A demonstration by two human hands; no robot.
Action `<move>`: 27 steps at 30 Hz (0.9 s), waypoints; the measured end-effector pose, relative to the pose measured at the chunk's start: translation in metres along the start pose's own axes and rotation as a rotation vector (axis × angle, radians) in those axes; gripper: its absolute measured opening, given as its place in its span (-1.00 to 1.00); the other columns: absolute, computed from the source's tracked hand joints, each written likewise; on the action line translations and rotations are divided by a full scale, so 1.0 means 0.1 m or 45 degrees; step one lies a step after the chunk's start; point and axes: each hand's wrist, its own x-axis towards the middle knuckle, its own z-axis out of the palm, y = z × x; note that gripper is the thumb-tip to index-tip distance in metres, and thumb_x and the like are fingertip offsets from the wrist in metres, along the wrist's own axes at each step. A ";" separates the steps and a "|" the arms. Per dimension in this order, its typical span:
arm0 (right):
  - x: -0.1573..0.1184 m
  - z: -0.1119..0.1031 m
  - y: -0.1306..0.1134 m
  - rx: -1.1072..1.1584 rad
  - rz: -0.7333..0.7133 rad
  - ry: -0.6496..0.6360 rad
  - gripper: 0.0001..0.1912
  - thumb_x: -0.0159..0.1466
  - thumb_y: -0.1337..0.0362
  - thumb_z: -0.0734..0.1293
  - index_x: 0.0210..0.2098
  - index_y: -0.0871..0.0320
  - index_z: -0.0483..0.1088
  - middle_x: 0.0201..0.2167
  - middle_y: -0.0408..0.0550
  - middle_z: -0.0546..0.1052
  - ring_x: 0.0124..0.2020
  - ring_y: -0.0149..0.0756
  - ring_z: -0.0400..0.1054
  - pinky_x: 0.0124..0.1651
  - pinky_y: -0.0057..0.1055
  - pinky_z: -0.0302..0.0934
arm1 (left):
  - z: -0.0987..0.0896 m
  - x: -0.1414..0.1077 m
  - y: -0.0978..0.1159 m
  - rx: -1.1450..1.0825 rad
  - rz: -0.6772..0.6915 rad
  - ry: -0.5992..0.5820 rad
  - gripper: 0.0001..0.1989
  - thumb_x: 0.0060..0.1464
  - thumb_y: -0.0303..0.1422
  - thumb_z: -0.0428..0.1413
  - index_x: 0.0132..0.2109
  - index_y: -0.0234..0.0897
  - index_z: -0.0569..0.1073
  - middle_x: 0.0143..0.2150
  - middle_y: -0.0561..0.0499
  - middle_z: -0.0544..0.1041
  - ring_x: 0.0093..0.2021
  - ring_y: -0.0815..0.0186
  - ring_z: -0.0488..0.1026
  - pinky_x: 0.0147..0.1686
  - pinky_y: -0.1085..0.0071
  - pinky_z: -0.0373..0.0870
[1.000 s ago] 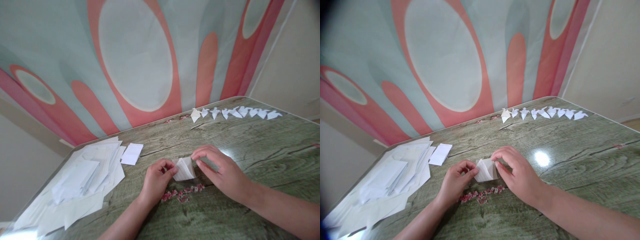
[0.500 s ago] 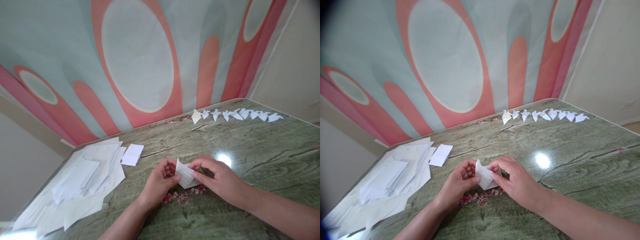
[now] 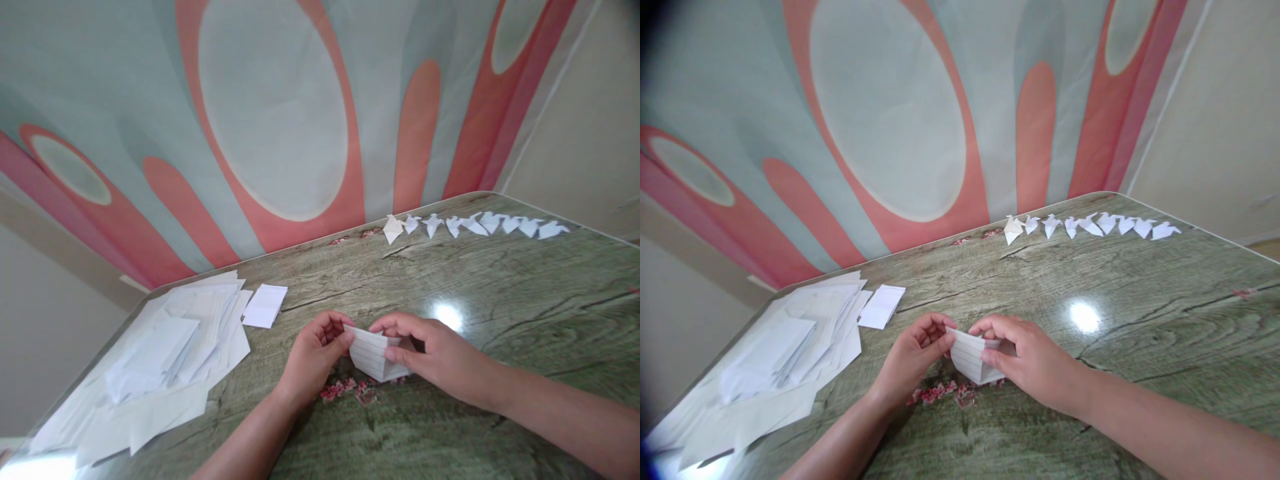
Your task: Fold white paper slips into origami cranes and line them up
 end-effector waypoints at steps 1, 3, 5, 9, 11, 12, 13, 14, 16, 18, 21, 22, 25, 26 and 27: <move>0.00 -0.01 0.00 0.048 0.011 -0.015 -0.75 0.28 0.29 0.28 -0.04 0.01 0.36 -0.25 -0.18 0.52 -0.22 -0.32 0.39 -0.15 -0.38 0.24 | -0.01 0.00 0.01 -0.015 0.008 0.000 -0.79 0.09 -0.32 0.21 -0.19 -0.32 0.39 -0.37 0.07 0.39 -0.36 0.40 0.34 -0.33 0.49 0.30; 0.01 -0.03 0.01 0.083 0.006 -0.019 -0.75 0.32 0.28 0.24 -0.01 0.01 0.33 -0.28 -0.19 0.51 -0.26 -0.35 0.39 -0.20 -0.41 0.23 | -0.03 0.01 0.03 -0.050 0.027 -0.023 -0.77 0.07 -0.32 0.22 -0.17 -0.30 0.37 -0.37 0.09 0.38 -0.36 0.40 0.34 -0.33 0.48 0.31; 0.01 -0.05 0.03 0.048 -0.022 0.007 -0.75 0.34 0.27 0.20 0.01 0.01 0.31 -0.30 -0.19 0.50 -0.28 -0.35 0.38 -0.21 -0.41 0.22 | -0.05 0.00 0.04 -0.042 0.046 -0.073 -0.75 0.07 -0.33 0.22 -0.13 -0.29 0.38 -0.36 0.09 0.38 -0.35 0.40 0.34 -0.33 0.49 0.30; 0.02 -0.05 0.06 -0.099 -0.062 0.057 -0.76 0.33 0.28 0.22 0.00 0.04 0.29 -0.34 -0.18 0.48 -0.27 -0.31 0.36 -0.18 -0.37 0.19 | -0.08 -0.02 0.03 0.148 0.031 -0.200 -0.78 0.09 -0.36 0.20 -0.10 -0.29 0.46 -0.34 0.06 0.41 -0.36 0.42 0.32 -0.34 0.51 0.24; 0.02 -0.05 0.07 -0.170 -0.077 0.077 -0.76 0.32 0.29 0.24 -0.01 0.04 0.30 -0.32 -0.16 0.48 -0.24 -0.29 0.36 -0.15 -0.35 0.17 | -0.08 -0.03 0.03 0.268 0.027 -0.225 -0.82 0.11 -0.37 0.17 -0.11 -0.28 0.49 -0.28 0.02 0.44 -0.33 0.40 0.34 -0.33 0.49 0.24; 0.02 -0.05 0.06 -0.190 -0.090 0.085 -0.77 0.32 0.29 0.24 -0.03 0.04 0.30 -0.30 -0.15 0.49 -0.22 -0.28 0.36 -0.14 -0.34 0.17 | -0.08 -0.03 0.03 0.325 0.034 -0.224 -0.83 0.12 -0.37 0.16 -0.12 -0.28 0.50 -0.25 0.00 0.45 -0.31 0.38 0.35 -0.31 0.47 0.25; 0.02 -0.05 0.06 -0.200 -0.107 0.092 -0.80 0.32 0.29 0.25 -0.05 0.04 0.31 -0.28 -0.15 0.49 -0.21 -0.28 0.35 -0.13 -0.34 0.16 | -0.08 -0.03 0.04 0.380 0.049 -0.217 -0.85 0.12 -0.38 0.15 -0.14 -0.27 0.52 -0.23 -0.01 0.45 -0.29 0.36 0.36 -0.30 0.46 0.26; 0.02 -0.05 0.05 -0.204 -0.125 0.096 -0.82 0.31 0.29 0.25 -0.09 0.04 0.32 -0.26 -0.14 0.49 -0.20 -0.29 0.35 -0.13 -0.34 0.15 | -0.08 -0.03 0.05 0.427 0.068 -0.206 -0.86 0.12 -0.39 0.15 -0.15 -0.27 0.53 -0.23 -0.01 0.45 -0.27 0.35 0.36 -0.28 0.46 0.26; 0.02 -0.06 0.02 -0.207 -0.155 0.094 -0.88 0.28 0.33 0.27 -0.17 0.05 0.34 -0.26 -0.15 0.48 -0.21 -0.31 0.34 -0.13 -0.36 0.15 | -0.07 -0.03 0.08 0.488 0.104 -0.179 -0.87 0.11 -0.41 0.15 -0.18 -0.27 0.55 -0.25 -0.01 0.44 -0.26 0.34 0.36 -0.27 0.45 0.27; 0.02 -0.06 -0.01 -0.217 -0.176 0.081 -0.90 0.23 0.39 0.31 -0.27 0.07 0.36 -0.30 -0.17 0.47 -0.23 -0.32 0.33 -0.14 -0.38 0.14 | -0.06 -0.03 0.09 0.515 0.123 -0.154 -0.88 0.11 -0.42 0.14 -0.20 -0.28 0.55 -0.27 0.00 0.44 -0.27 0.34 0.36 -0.26 0.44 0.27; 0.02 -0.06 -0.04 -0.231 -0.229 0.031 -0.89 0.18 0.43 0.33 -0.38 0.08 0.38 -0.36 -0.18 0.46 -0.25 -0.34 0.31 -0.16 -0.40 0.13 | -0.06 -0.03 0.09 0.519 0.134 -0.146 -0.90 0.11 -0.41 0.14 -0.23 -0.29 0.55 -0.28 0.00 0.44 -0.28 0.34 0.37 -0.27 0.45 0.28; 0.02 -0.05 -0.05 -0.237 -0.244 0.020 -0.89 0.18 0.43 0.33 -0.40 0.08 0.39 -0.38 -0.18 0.46 -0.27 -0.34 0.31 -0.17 -0.40 0.13 | -0.07 -0.03 0.08 0.513 0.137 -0.149 -0.90 0.11 -0.41 0.14 -0.22 -0.28 0.54 -0.28 0.00 0.44 -0.28 0.34 0.37 -0.28 0.45 0.28; 0.01 -0.05 -0.05 -0.254 -0.229 0.027 -0.87 0.18 0.44 0.32 -0.37 0.07 0.43 -0.41 -0.18 0.45 -0.29 -0.34 0.31 -0.20 -0.40 0.14 | -0.08 -0.03 0.05 0.478 0.142 -0.135 -0.78 0.10 -0.43 0.15 -0.07 -0.22 0.49 -0.27 0.03 0.44 -0.30 0.36 0.37 -0.29 0.47 0.28; 0.01 -0.05 -0.05 -0.257 -0.218 0.033 -0.86 0.19 0.45 0.31 -0.36 0.07 0.43 -0.40 -0.17 0.45 -0.30 -0.33 0.31 -0.20 -0.40 0.14 | -0.09 -0.04 0.05 0.479 0.144 -0.126 -0.72 0.10 -0.44 0.15 -0.01 -0.19 0.47 -0.27 0.04 0.44 -0.30 0.37 0.37 -0.29 0.47 0.28; 0.01 -0.05 -0.05 -0.258 -0.215 0.037 -0.85 0.19 0.45 0.30 -0.34 0.07 0.44 -0.39 -0.17 0.45 -0.29 -0.33 0.31 -0.20 -0.39 0.14 | -0.09 -0.04 0.05 0.495 0.150 -0.121 -0.68 0.09 -0.44 0.15 0.02 -0.18 0.45 -0.26 0.05 0.44 -0.30 0.37 0.37 -0.28 0.47 0.28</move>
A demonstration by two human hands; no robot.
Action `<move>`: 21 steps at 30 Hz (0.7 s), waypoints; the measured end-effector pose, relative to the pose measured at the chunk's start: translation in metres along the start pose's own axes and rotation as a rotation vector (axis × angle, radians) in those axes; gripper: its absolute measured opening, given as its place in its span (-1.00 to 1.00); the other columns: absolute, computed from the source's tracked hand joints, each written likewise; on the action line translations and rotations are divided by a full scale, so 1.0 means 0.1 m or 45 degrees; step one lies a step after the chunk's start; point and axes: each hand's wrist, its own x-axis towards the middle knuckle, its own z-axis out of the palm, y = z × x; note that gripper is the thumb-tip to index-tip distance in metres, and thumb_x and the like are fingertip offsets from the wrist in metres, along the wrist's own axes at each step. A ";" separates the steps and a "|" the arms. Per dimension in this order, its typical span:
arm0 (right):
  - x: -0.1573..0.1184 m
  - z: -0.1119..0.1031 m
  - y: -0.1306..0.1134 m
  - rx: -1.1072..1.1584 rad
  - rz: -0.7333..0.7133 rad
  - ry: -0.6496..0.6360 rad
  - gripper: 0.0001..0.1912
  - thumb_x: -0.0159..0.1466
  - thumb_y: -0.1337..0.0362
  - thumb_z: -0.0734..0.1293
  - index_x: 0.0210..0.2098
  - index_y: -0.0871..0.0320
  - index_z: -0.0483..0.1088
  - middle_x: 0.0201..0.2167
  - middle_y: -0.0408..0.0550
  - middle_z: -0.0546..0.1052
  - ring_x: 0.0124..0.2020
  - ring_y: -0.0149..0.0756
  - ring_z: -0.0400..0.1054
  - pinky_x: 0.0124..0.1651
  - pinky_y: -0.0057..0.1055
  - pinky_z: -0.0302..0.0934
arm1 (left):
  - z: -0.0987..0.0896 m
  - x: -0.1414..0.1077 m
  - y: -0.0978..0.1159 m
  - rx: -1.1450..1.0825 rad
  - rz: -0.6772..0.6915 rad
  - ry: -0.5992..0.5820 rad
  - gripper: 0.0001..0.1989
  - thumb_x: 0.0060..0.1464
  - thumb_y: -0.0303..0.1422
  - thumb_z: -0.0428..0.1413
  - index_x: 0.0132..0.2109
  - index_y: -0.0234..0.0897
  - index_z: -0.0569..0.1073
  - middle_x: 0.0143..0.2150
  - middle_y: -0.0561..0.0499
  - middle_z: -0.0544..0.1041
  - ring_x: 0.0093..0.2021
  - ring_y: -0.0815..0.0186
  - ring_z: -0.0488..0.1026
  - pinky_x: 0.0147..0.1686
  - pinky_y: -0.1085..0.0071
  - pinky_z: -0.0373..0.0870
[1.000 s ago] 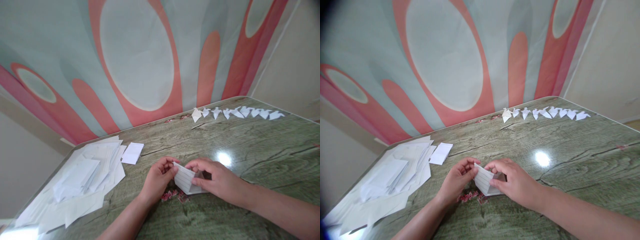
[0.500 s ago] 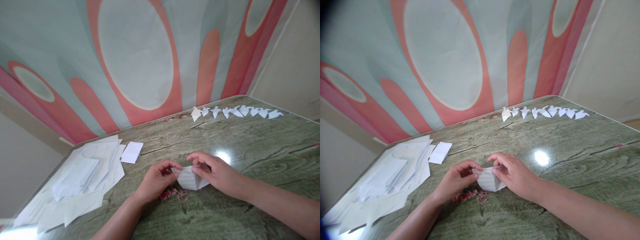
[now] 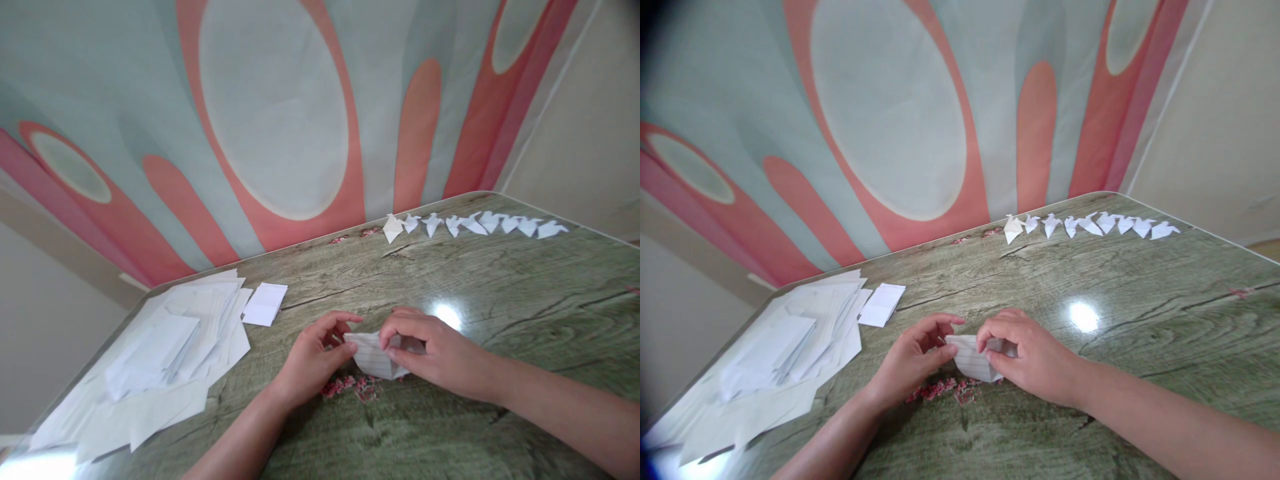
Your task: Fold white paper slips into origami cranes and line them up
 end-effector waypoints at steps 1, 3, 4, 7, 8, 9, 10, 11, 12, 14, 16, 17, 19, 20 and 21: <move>0.00 0.00 0.00 -0.001 -0.009 0.004 -0.84 0.19 0.46 0.30 -0.33 0.07 0.44 -0.38 -0.16 0.45 -0.29 -0.33 0.31 -0.19 -0.39 0.14 | 0.00 0.00 0.00 0.031 0.012 -0.002 -0.69 0.09 -0.44 0.16 0.01 -0.17 0.46 -0.25 0.04 0.44 -0.28 0.37 0.37 -0.27 0.47 0.29; 0.00 0.00 0.00 -0.008 -0.047 0.010 -0.83 0.19 0.47 0.29 -0.33 0.08 0.43 -0.37 -0.15 0.46 -0.27 -0.32 0.31 -0.18 -0.38 0.14 | 0.00 0.00 0.02 0.105 0.060 -0.007 -0.80 0.10 -0.42 0.17 -0.09 -0.22 0.50 -0.21 0.01 0.45 -0.23 0.34 0.38 -0.22 0.45 0.29; 0.00 0.00 0.00 -0.013 -0.069 0.015 -0.83 0.19 0.48 0.29 -0.33 0.08 0.43 -0.37 -0.15 0.46 -0.27 -0.32 0.31 -0.17 -0.38 0.14 | 0.00 0.00 0.03 0.131 0.087 -0.001 -0.87 0.09 -0.41 0.17 -0.16 -0.24 0.51 -0.18 0.00 0.45 -0.20 0.32 0.38 -0.21 0.45 0.30; 0.00 0.01 0.01 -0.026 -0.131 0.038 -0.81 0.18 0.50 0.28 -0.33 0.09 0.41 -0.38 -0.15 0.45 -0.26 -0.31 0.30 -0.15 -0.36 0.14 | 0.01 0.00 0.06 0.172 0.129 0.028 -0.96 0.10 -0.40 0.17 -0.30 -0.28 0.49 -0.13 -0.03 0.44 -0.17 0.31 0.39 -0.23 0.46 0.30; 0.00 0.01 0.01 -0.029 -0.146 0.049 -0.82 0.18 0.51 0.28 -0.33 0.09 0.41 -0.39 -0.15 0.45 -0.26 -0.31 0.30 -0.14 -0.35 0.14 | 0.01 0.01 0.07 0.184 0.132 0.034 -0.94 0.10 -0.39 0.16 -0.32 -0.29 0.48 -0.14 -0.02 0.44 -0.18 0.32 0.39 -0.23 0.47 0.30; 0.00 0.02 0.02 -0.031 -0.156 0.062 -0.82 0.19 0.51 0.28 -0.33 0.09 0.40 -0.39 -0.15 0.45 -0.26 -0.31 0.30 -0.13 -0.35 0.14 | 0.02 0.01 0.07 0.198 0.134 0.037 -0.92 0.11 -0.39 0.15 -0.34 -0.29 0.47 -0.15 -0.02 0.45 -0.19 0.33 0.39 -0.23 0.47 0.30; 0.00 0.02 0.02 -0.033 -0.157 0.074 -0.82 0.19 0.51 0.27 -0.33 0.10 0.40 -0.39 -0.15 0.45 -0.27 -0.31 0.30 -0.13 -0.34 0.15 | 0.02 0.01 0.07 0.214 0.138 0.043 -0.90 0.12 -0.39 0.15 -0.35 -0.29 0.46 -0.18 -0.02 0.45 -0.20 0.33 0.39 -0.23 0.47 0.30; 0.00 0.02 0.03 -0.036 -0.150 0.087 -0.82 0.19 0.50 0.27 -0.33 0.10 0.39 -0.39 -0.15 0.45 -0.27 -0.31 0.30 -0.13 -0.33 0.15 | 0.02 0.01 0.08 0.233 0.144 0.052 -0.89 0.12 -0.38 0.14 -0.36 -0.29 0.45 -0.20 -0.01 0.45 -0.22 0.34 0.39 -0.23 0.46 0.30; 0.00 0.02 0.03 -0.041 -0.134 0.099 -0.83 0.20 0.49 0.26 -0.32 0.10 0.39 -0.38 -0.14 0.46 -0.26 -0.30 0.30 -0.12 -0.33 0.16 | 0.02 0.01 0.07 0.254 0.148 0.062 -0.88 0.13 -0.38 0.13 -0.37 -0.29 0.45 -0.22 0.00 0.45 -0.23 0.34 0.39 -0.24 0.46 0.29; 0.00 0.02 0.04 -0.054 -0.099 0.120 -0.85 0.20 0.47 0.27 -0.31 0.10 0.38 -0.35 -0.12 0.47 -0.24 -0.28 0.31 -0.11 -0.31 0.17 | 0.02 0.01 0.07 0.297 0.157 0.083 -0.89 0.12 -0.39 0.13 -0.37 -0.29 0.44 -0.23 0.00 0.46 -0.24 0.34 0.39 -0.25 0.46 0.29; 0.00 0.02 0.04 -0.068 -0.087 0.126 -0.88 0.20 0.44 0.29 -0.31 0.10 0.38 -0.33 -0.10 0.47 -0.20 -0.25 0.31 -0.09 -0.29 0.17 | 0.02 0.01 0.07 0.321 0.167 0.097 -0.91 0.12 -0.40 0.13 -0.36 -0.29 0.44 -0.21 0.00 0.46 -0.23 0.34 0.40 -0.25 0.45 0.30; 0.00 0.02 0.04 -0.072 -0.092 0.124 -0.89 0.20 0.43 0.30 -0.30 0.10 0.38 -0.32 -0.10 0.48 -0.18 -0.24 0.31 -0.08 -0.28 0.17 | 0.02 0.01 0.07 0.322 0.173 0.101 -0.92 0.12 -0.41 0.13 -0.35 -0.29 0.44 -0.18 -0.02 0.45 -0.22 0.33 0.40 -0.25 0.45 0.31; 0.00 0.02 0.05 -0.069 -0.103 0.120 -0.90 0.21 0.41 0.31 -0.30 0.09 0.38 -0.31 -0.10 0.47 -0.16 -0.24 0.31 -0.08 -0.28 0.18 | 0.03 -0.01 0.08 0.315 0.207 0.124 -0.95 0.09 -0.44 0.14 -0.34 -0.29 0.42 -0.08 -0.05 0.44 -0.12 0.29 0.40 -0.18 0.42 0.33; 0.00 0.02 0.06 -0.064 -0.106 0.119 -0.91 0.22 0.40 0.31 -0.30 0.08 0.38 -0.31 -0.10 0.47 -0.16 -0.24 0.31 -0.08 -0.29 0.18 | 0.03 -0.02 0.09 0.313 0.234 0.139 -0.95 0.08 -0.47 0.15 -0.34 -0.28 0.42 -0.02 -0.06 0.42 -0.05 0.27 0.39 -0.11 0.39 0.33; 0.00 0.02 0.06 -0.057 -0.107 0.118 -0.91 0.23 0.40 0.30 -0.30 0.08 0.38 -0.31 -0.11 0.47 -0.17 -0.25 0.31 -0.09 -0.30 0.17 | 0.03 -0.03 0.10 0.313 0.265 0.149 -0.94 0.06 -0.50 0.16 -0.33 -0.28 0.42 0.02 -0.07 0.41 0.01 0.24 0.37 -0.03 0.35 0.31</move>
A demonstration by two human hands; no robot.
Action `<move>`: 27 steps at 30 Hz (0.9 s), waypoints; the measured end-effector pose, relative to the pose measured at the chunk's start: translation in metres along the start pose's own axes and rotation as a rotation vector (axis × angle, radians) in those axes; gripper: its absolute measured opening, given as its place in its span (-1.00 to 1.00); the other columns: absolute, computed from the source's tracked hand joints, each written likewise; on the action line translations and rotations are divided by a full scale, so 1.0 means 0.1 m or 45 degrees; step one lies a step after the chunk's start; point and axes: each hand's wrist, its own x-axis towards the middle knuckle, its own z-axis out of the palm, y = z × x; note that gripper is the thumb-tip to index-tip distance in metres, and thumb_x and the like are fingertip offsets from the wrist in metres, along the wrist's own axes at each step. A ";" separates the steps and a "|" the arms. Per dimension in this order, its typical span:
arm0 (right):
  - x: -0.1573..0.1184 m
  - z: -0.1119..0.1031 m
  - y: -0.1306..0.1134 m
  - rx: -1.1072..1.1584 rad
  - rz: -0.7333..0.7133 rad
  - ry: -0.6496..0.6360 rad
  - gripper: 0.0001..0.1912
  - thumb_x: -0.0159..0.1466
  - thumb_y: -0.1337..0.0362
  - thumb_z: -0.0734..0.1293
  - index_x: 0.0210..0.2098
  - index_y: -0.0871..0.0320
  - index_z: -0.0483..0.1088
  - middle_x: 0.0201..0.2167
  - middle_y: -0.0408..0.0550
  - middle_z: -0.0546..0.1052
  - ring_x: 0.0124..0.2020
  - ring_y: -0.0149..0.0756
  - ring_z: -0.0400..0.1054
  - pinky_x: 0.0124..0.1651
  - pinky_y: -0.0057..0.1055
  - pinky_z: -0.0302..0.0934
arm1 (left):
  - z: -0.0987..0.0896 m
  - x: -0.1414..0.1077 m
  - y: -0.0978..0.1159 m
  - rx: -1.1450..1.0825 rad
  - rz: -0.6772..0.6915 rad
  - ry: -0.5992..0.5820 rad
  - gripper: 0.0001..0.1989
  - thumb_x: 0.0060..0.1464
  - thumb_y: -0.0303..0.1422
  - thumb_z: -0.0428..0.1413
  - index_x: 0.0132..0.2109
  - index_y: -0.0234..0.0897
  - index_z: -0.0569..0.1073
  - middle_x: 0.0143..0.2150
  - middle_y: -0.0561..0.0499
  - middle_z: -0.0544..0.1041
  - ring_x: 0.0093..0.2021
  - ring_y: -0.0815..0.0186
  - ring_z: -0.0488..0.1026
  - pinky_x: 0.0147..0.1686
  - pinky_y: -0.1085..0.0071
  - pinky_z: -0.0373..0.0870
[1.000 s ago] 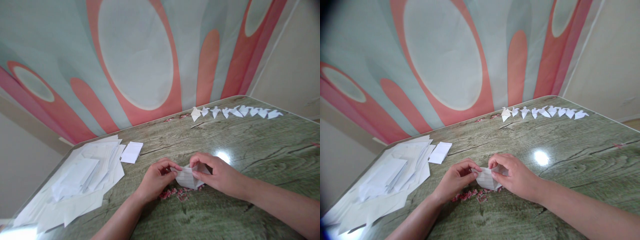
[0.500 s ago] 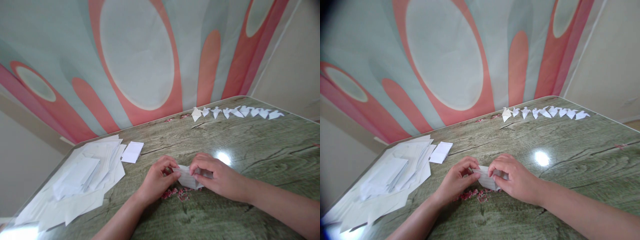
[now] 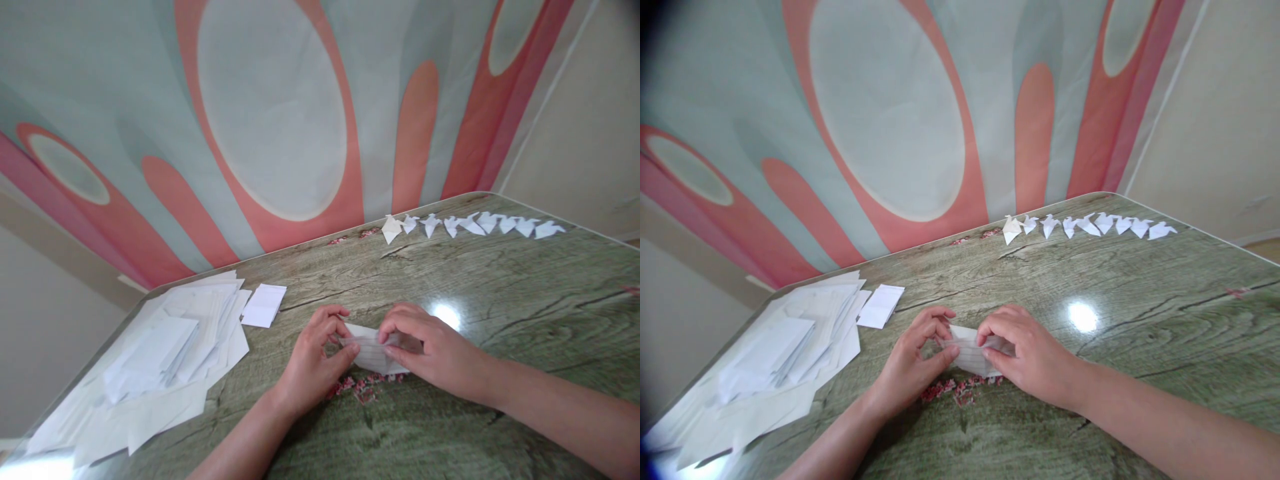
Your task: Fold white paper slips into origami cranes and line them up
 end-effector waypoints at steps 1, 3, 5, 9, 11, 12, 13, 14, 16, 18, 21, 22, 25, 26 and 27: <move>0.00 0.00 0.00 0.006 -0.003 -0.003 -0.91 0.24 0.40 0.30 -0.30 0.08 0.38 -0.32 -0.12 0.47 -0.18 -0.26 0.31 -0.09 -0.30 0.17 | 0.00 -0.01 0.01 0.002 0.028 0.004 -0.90 0.04 -0.52 0.16 -0.28 -0.26 0.42 0.04 -0.06 0.41 0.06 0.23 0.35 0.04 0.32 0.28; 0.00 0.00 0.00 0.016 -0.018 -0.018 -0.92 0.27 0.39 0.29 -0.30 0.08 0.37 -0.33 -0.13 0.47 -0.19 -0.27 0.31 -0.09 -0.30 0.16 | 0.00 -0.03 0.04 0.014 0.074 -0.024 -0.72 0.03 -0.56 0.16 -0.10 -0.21 0.43 0.02 -0.04 0.45 0.08 0.24 0.35 0.10 0.28 0.23; -0.01 0.00 0.00 0.031 -0.043 -0.033 -0.91 0.28 0.40 0.28 -0.30 0.08 0.36 -0.33 -0.13 0.46 -0.19 -0.28 0.31 -0.08 -0.31 0.16 | 0.00 -0.03 0.05 0.034 0.115 -0.078 -0.59 0.03 -0.56 0.17 0.03 -0.15 0.41 -0.04 -0.02 0.50 0.04 0.23 0.37 0.10 0.27 0.24; -0.01 0.00 -0.01 0.048 -0.058 -0.049 -0.87 0.27 0.45 0.25 -0.29 0.09 0.35 -0.33 -0.14 0.45 -0.21 -0.30 0.30 -0.09 -0.31 0.16 | 0.04 -0.02 0.04 0.054 0.193 -0.152 -0.71 0.03 -0.58 0.16 -0.14 -0.14 0.56 -0.21 0.00 0.55 -0.06 0.22 0.41 0.06 0.26 0.26; -0.01 0.01 -0.01 0.032 -0.032 -0.058 -0.84 0.23 0.48 0.27 -0.28 0.08 0.36 -0.31 -0.13 0.45 -0.18 -0.28 0.30 -0.07 -0.29 0.16 | 0.05 -0.01 0.03 0.032 0.169 -0.158 -0.74 0.04 -0.58 0.15 -0.18 -0.15 0.58 -0.26 0.00 0.55 -0.13 0.25 0.44 0.00 0.28 0.29; -0.02 0.01 -0.01 0.023 -0.014 -0.062 -0.81 0.20 0.49 0.29 -0.27 0.08 0.36 -0.30 -0.13 0.45 -0.16 -0.26 0.29 -0.06 -0.27 0.15 | 0.06 -0.01 0.02 0.016 0.142 -0.154 -0.75 0.04 -0.57 0.16 -0.18 -0.16 0.58 -0.26 0.00 0.55 -0.16 0.26 0.44 -0.02 0.29 0.30; -0.02 0.02 -0.01 0.017 0.003 -0.069 -0.79 0.18 0.50 0.30 -0.26 0.07 0.36 -0.29 -0.13 0.45 -0.14 -0.25 0.29 -0.04 -0.26 0.15 | 0.06 -0.01 0.02 -0.001 0.112 -0.152 -0.76 0.04 -0.57 0.16 -0.18 -0.16 0.58 -0.25 0.00 0.55 -0.17 0.26 0.45 -0.04 0.30 0.31; -0.02 0.02 -0.01 0.014 0.019 -0.074 -0.77 0.15 0.51 0.30 -0.26 0.07 0.37 -0.29 -0.13 0.45 -0.12 -0.23 0.29 -0.03 -0.24 0.15 | 0.06 -0.01 0.02 -0.014 0.083 -0.155 -0.77 0.04 -0.56 0.17 -0.18 -0.17 0.57 -0.24 0.01 0.55 -0.17 0.27 0.45 -0.05 0.32 0.31; -0.01 0.03 -0.02 0.019 0.059 -0.096 -0.75 0.13 0.51 0.30 -0.26 0.06 0.37 -0.29 -0.13 0.45 -0.11 -0.22 0.29 -0.03 -0.24 0.16 | 0.06 -0.02 0.02 -0.025 0.031 -0.169 -0.78 0.03 -0.54 0.18 -0.19 -0.16 0.57 -0.24 0.02 0.56 -0.17 0.27 0.46 -0.05 0.33 0.32; -0.01 0.02 -0.02 0.035 0.095 -0.117 -0.76 0.13 0.50 0.28 -0.27 0.05 0.38 -0.30 -0.14 0.45 -0.11 -0.22 0.29 -0.04 -0.24 0.16 | 0.06 -0.02 0.03 -0.025 -0.012 -0.183 -0.78 0.03 -0.53 0.19 -0.18 -0.16 0.57 -0.24 0.02 0.56 -0.17 0.27 0.46 -0.06 0.35 0.32; -0.01 0.00 -0.03 0.051 0.103 -0.138 -0.75 0.15 0.49 0.27 -0.25 0.04 0.38 -0.29 -0.14 0.46 -0.09 -0.21 0.29 -0.02 -0.23 0.16 | 0.06 -0.01 0.05 -0.024 -0.065 -0.176 -0.77 0.02 -0.52 0.19 -0.17 -0.16 0.58 -0.25 0.03 0.56 -0.18 0.27 0.47 -0.09 0.38 0.33; -0.01 0.00 -0.03 0.051 0.095 -0.136 -0.76 0.15 0.49 0.27 -0.24 0.04 0.37 -0.28 -0.14 0.46 -0.10 -0.21 0.29 -0.02 -0.23 0.15 | 0.06 -0.01 0.05 -0.025 -0.079 -0.172 -0.77 0.02 -0.52 0.19 -0.17 -0.16 0.57 -0.25 0.04 0.56 -0.19 0.28 0.47 -0.11 0.39 0.33; -0.02 0.00 -0.05 0.026 0.035 -0.111 -0.78 0.16 0.44 0.30 -0.22 0.06 0.35 -0.23 -0.10 0.46 -0.10 -0.20 0.28 -0.02 -0.21 0.15 | 0.07 -0.01 0.06 -0.026 -0.102 -0.165 -0.78 0.02 -0.53 0.19 -0.18 -0.16 0.56 -0.26 0.05 0.56 -0.20 0.29 0.47 -0.13 0.41 0.32; -0.02 0.02 -0.05 0.012 0.006 -0.095 -0.79 0.16 0.43 0.31 -0.22 0.06 0.34 -0.22 -0.08 0.46 -0.09 -0.19 0.27 -0.01 -0.21 0.15 | 0.08 -0.01 0.06 -0.023 -0.101 -0.158 -0.78 0.02 -0.53 0.19 -0.19 -0.16 0.56 -0.26 0.06 0.56 -0.21 0.29 0.47 -0.13 0.41 0.32; -0.03 0.03 -0.06 -0.002 -0.022 -0.074 -0.79 0.16 0.42 0.33 -0.22 0.07 0.33 -0.21 -0.08 0.45 -0.09 -0.18 0.27 0.00 -0.20 0.14 | 0.09 -0.02 0.07 -0.019 -0.094 -0.148 -0.79 0.02 -0.53 0.19 -0.20 -0.16 0.56 -0.27 0.07 0.56 -0.22 0.29 0.47 -0.13 0.41 0.32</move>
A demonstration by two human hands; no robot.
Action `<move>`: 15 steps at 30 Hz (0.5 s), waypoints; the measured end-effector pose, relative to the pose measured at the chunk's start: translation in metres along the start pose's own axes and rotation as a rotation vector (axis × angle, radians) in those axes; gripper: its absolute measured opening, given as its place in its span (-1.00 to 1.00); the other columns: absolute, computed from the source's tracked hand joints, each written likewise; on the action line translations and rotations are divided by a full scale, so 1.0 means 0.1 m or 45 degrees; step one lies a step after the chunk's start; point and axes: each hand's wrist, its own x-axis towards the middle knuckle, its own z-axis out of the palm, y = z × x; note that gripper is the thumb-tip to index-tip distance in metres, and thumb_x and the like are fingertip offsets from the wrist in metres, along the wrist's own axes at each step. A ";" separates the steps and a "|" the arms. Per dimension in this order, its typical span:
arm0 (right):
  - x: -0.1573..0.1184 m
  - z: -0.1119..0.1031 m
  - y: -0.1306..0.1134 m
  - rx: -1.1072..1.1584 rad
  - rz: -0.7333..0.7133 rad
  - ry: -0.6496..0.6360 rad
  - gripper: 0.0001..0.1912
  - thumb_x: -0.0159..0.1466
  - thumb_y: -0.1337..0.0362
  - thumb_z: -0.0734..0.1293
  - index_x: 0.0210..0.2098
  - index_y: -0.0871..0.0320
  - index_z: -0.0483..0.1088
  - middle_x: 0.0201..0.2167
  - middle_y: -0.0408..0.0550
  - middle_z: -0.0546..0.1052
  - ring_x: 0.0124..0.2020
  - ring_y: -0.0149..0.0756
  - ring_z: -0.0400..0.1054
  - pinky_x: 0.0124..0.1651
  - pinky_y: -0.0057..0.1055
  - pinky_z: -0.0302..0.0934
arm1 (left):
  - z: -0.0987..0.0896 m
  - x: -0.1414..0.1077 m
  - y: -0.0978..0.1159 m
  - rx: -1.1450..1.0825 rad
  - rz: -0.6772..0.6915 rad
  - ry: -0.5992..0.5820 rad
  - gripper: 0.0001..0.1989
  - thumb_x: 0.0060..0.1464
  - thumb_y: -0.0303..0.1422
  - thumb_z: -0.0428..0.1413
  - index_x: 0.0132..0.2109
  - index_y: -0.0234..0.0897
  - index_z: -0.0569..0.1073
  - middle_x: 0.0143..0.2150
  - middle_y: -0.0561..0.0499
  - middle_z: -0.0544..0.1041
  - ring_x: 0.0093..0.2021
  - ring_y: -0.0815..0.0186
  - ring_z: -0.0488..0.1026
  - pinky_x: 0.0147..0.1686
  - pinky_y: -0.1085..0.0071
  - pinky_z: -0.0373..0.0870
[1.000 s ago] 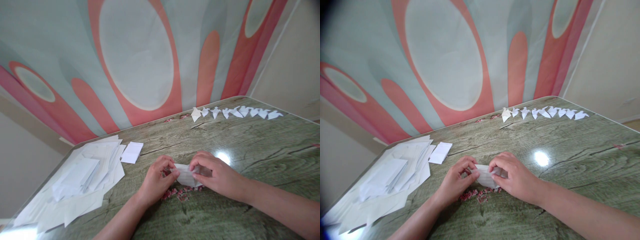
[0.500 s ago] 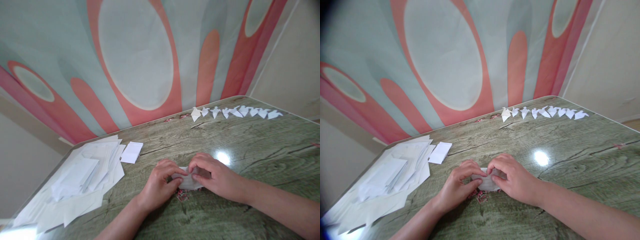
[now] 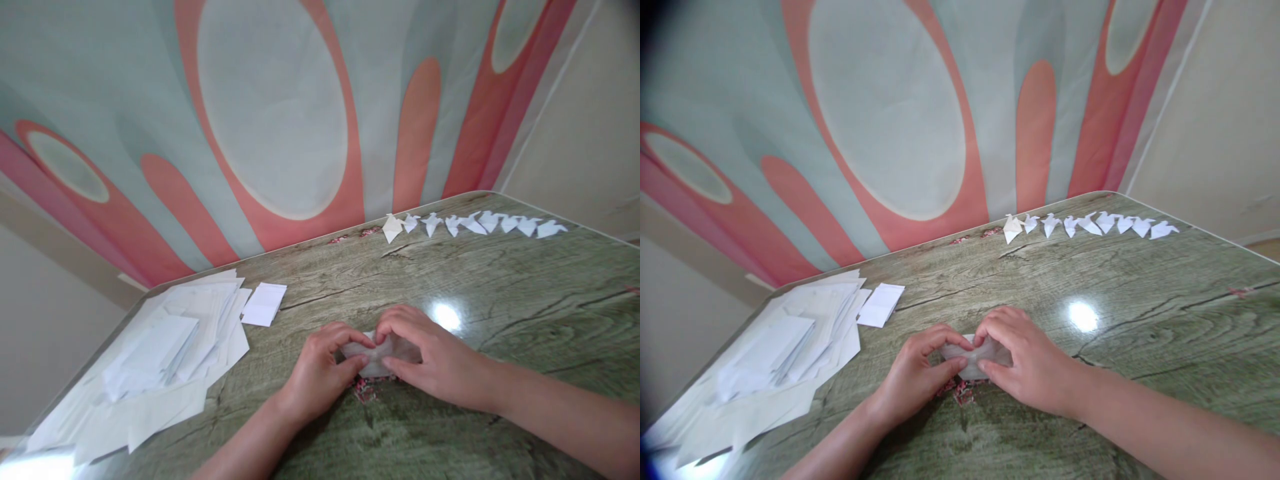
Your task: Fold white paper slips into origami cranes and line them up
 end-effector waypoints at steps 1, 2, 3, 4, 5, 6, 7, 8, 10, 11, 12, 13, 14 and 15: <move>0.00 0.02 -0.01 -0.010 -0.016 0.024 -0.79 0.15 0.42 0.34 -0.23 0.07 0.32 -0.22 -0.07 0.45 -0.08 -0.17 0.26 0.00 -0.20 0.13 | 0.01 0.00 0.00 0.003 0.010 0.009 -0.80 0.01 -0.53 0.20 -0.20 -0.16 0.56 -0.28 0.08 0.56 -0.23 0.30 0.47 -0.12 0.41 0.31; -0.01 0.04 -0.01 -0.012 -0.018 0.049 -0.79 0.14 0.43 0.34 -0.24 0.08 0.32 -0.23 -0.07 0.45 -0.09 -0.17 0.26 0.00 -0.20 0.13 | 0.03 -0.01 0.01 0.004 0.021 0.013 -0.80 0.01 -0.53 0.21 -0.21 -0.16 0.56 -0.28 0.08 0.56 -0.23 0.30 0.47 -0.11 0.41 0.31; -0.01 0.05 -0.02 -0.004 -0.005 0.072 -0.79 0.13 0.45 0.34 -0.27 0.08 0.31 -0.25 -0.08 0.45 -0.10 -0.18 0.27 -0.01 -0.22 0.13 | 0.05 -0.01 0.01 0.004 0.031 0.015 -0.80 0.00 -0.52 0.22 -0.21 -0.16 0.56 -0.29 0.09 0.57 -0.23 0.30 0.47 -0.10 0.41 0.30; -0.01 0.06 -0.03 0.014 0.023 0.084 -0.80 0.12 0.48 0.33 -0.30 0.08 0.31 -0.27 -0.09 0.44 -0.11 -0.19 0.27 -0.02 -0.24 0.13 | 0.06 -0.02 0.01 0.004 0.038 0.015 -0.81 0.00 -0.52 0.22 -0.22 -0.16 0.56 -0.29 0.09 0.57 -0.22 0.30 0.47 -0.09 0.40 0.30; 0.00 0.07 -0.03 0.037 0.061 0.087 -0.80 0.12 0.49 0.32 -0.34 0.09 0.30 -0.29 -0.10 0.44 -0.13 -0.21 0.28 -0.04 -0.26 0.14 | 0.07 -0.02 0.02 0.005 0.041 0.016 -0.81 0.00 -0.52 0.23 -0.22 -0.16 0.56 -0.29 0.09 0.57 -0.22 0.29 0.47 -0.08 0.40 0.29; 0.00 0.07 -0.03 0.063 0.107 0.080 -0.82 0.12 0.50 0.32 -0.37 0.09 0.30 -0.31 -0.12 0.43 -0.15 -0.22 0.29 -0.07 -0.28 0.15 | 0.07 -0.02 0.03 0.009 0.035 0.019 -0.81 -0.01 -0.52 0.23 -0.22 -0.16 0.56 -0.29 0.09 0.57 -0.21 0.29 0.47 -0.07 0.39 0.29; 0.01 0.07 -0.04 0.086 0.155 0.068 -0.83 0.12 0.49 0.32 -0.40 0.09 0.30 -0.33 -0.13 0.43 -0.17 -0.23 0.30 -0.10 -0.30 0.16 | 0.08 -0.02 0.03 0.016 0.021 0.025 -0.81 -0.01 -0.51 0.24 -0.23 -0.16 0.56 -0.28 0.09 0.57 -0.20 0.29 0.47 -0.07 0.39 0.29; 0.01 0.06 -0.04 0.105 0.198 0.056 -0.84 0.13 0.48 0.31 -0.42 0.10 0.29 -0.35 -0.14 0.42 -0.20 -0.24 0.30 -0.14 -0.32 0.16 | 0.07 -0.02 0.04 0.024 0.001 0.033 -0.81 -0.02 -0.51 0.24 -0.23 -0.16 0.56 -0.28 0.09 0.57 -0.20 0.28 0.47 -0.07 0.38 0.29; 0.02 0.03 -0.03 0.132 0.253 0.041 -0.87 0.15 0.45 0.31 -0.43 0.09 0.30 -0.39 -0.16 0.41 -0.25 -0.26 0.31 -0.18 -0.35 0.16 | 0.06 -0.02 0.04 0.028 -0.045 0.048 -0.81 -0.02 -0.50 0.25 -0.23 -0.16 0.56 -0.28 0.09 0.57 -0.21 0.28 0.48 -0.09 0.38 0.31; 0.02 0.02 -0.03 0.142 0.258 0.042 -0.87 0.16 0.44 0.30 -0.43 0.09 0.30 -0.39 -0.16 0.41 -0.27 -0.27 0.31 -0.20 -0.36 0.17 | 0.05 -0.01 0.03 0.024 -0.061 0.057 -0.82 -0.02 -0.50 0.24 -0.23 -0.16 0.55 -0.28 0.08 0.57 -0.22 0.28 0.48 -0.11 0.38 0.32; 0.02 0.01 -0.02 0.151 0.255 0.040 -0.88 0.16 0.44 0.30 -0.43 0.09 0.31 -0.40 -0.17 0.41 -0.28 -0.28 0.32 -0.20 -0.36 0.17 | 0.04 -0.01 0.02 0.016 -0.060 0.069 -0.82 -0.01 -0.50 0.23 -0.22 -0.17 0.55 -0.28 0.07 0.57 -0.22 0.28 0.48 -0.12 0.38 0.33; 0.03 0.00 -0.01 0.158 0.243 0.038 -0.88 0.16 0.45 0.29 -0.42 0.09 0.32 -0.39 -0.17 0.41 -0.28 -0.29 0.32 -0.20 -0.37 0.17 | 0.04 -0.01 0.01 0.003 -0.040 0.088 -0.82 0.00 -0.50 0.22 -0.21 -0.17 0.54 -0.26 0.06 0.57 -0.21 0.27 0.48 -0.12 0.37 0.34; 0.03 -0.01 -0.01 0.163 0.228 0.039 -0.87 0.16 0.45 0.29 -0.42 0.09 0.33 -0.39 -0.16 0.41 -0.27 -0.29 0.32 -0.20 -0.37 0.17 | 0.03 -0.01 0.00 -0.011 -0.006 0.110 -0.82 0.00 -0.50 0.22 -0.21 -0.18 0.54 -0.24 0.04 0.56 -0.18 0.27 0.47 -0.11 0.36 0.34; 0.03 -0.01 0.00 0.164 0.214 0.040 -0.86 0.16 0.46 0.29 -0.41 0.08 0.34 -0.38 -0.16 0.42 -0.26 -0.29 0.32 -0.18 -0.37 0.17 | 0.03 -0.01 -0.01 -0.025 0.032 0.131 -0.81 0.00 -0.50 0.21 -0.20 -0.18 0.53 -0.21 0.03 0.55 -0.15 0.26 0.46 -0.08 0.35 0.35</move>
